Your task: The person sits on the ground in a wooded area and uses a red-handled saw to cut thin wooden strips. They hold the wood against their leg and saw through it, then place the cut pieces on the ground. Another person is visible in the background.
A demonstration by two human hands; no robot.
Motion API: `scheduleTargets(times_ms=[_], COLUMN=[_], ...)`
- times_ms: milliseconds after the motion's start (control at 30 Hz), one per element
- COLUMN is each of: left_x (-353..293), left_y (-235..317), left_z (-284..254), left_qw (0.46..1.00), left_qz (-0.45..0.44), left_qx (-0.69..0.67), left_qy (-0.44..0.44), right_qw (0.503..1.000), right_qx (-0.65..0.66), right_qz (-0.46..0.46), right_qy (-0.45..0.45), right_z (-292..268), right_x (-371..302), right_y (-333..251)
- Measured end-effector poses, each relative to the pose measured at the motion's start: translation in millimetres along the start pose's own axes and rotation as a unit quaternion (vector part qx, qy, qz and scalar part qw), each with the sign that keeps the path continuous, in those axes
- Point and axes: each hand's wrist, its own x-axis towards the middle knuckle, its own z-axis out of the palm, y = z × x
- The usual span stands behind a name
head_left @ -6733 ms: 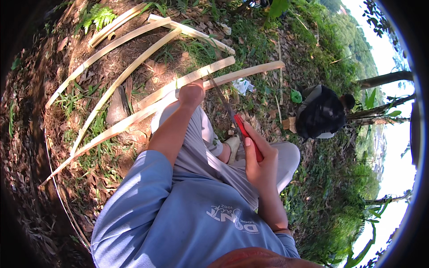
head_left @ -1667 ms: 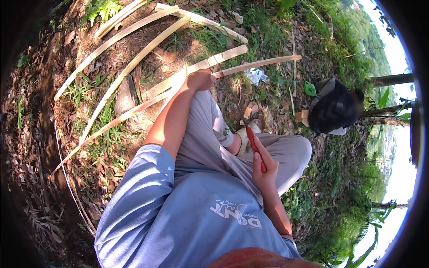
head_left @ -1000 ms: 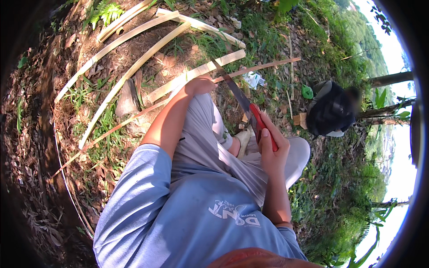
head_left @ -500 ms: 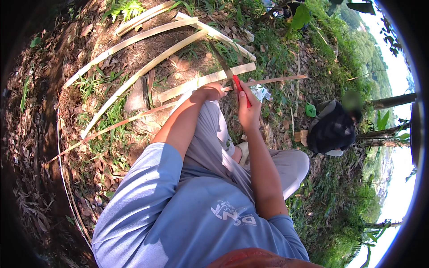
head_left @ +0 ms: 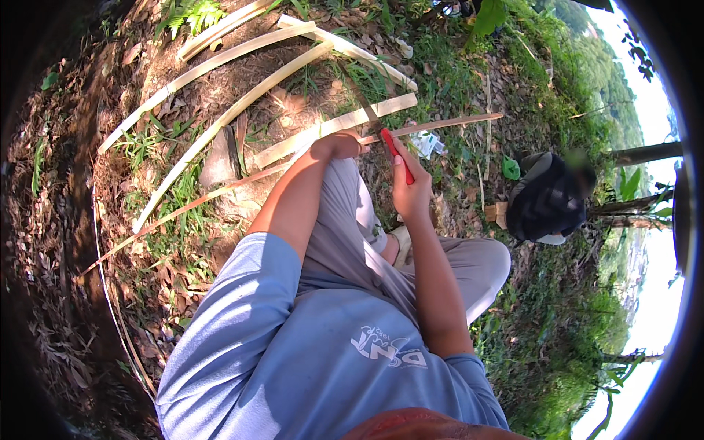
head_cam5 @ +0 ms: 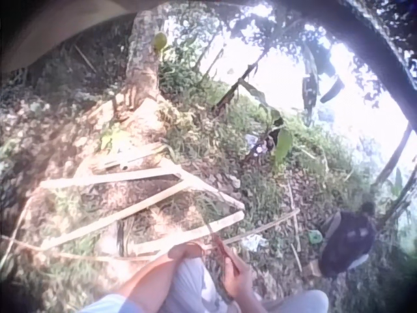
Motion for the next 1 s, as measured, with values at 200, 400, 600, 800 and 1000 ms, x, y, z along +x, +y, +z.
scheduleTargets(times_ms=[200, 400, 600, 800, 1000], left_x=[19.6, 26.3, 24.8, 3.1, 10.7], left_y=[-19.0, -32.6, -24.2, 2.8, -18.0], left_z=[6.5, 11.6, 15.9, 9.9, 12.3], left_qw=[0.997, 0.98, 0.976, 0.994, 0.986], left_qz=[0.015, 0.118, 0.126, 0.041, 0.104], left_qx=[0.055, 0.157, 0.176, 0.1, 0.128], left_qy=[-0.052, -0.045, -0.031, 0.012, 0.024], right_qw=[0.992, 0.986, 0.981, 0.981, 0.981], right_qx=[0.006, -0.076, -0.083, -0.089, -0.05], right_qz=[0.119, 0.138, 0.168, 0.164, 0.174], right_qy=[-0.029, -0.06, -0.059, -0.061, -0.062], right_z=[-56.5, -136.9, -146.0, -154.0, -157.7], right_x=[-61.1, -141.1, -133.3, -95.9, -99.3], right_y=[-43.4, -116.4, -158.5, -177.5, -169.2])
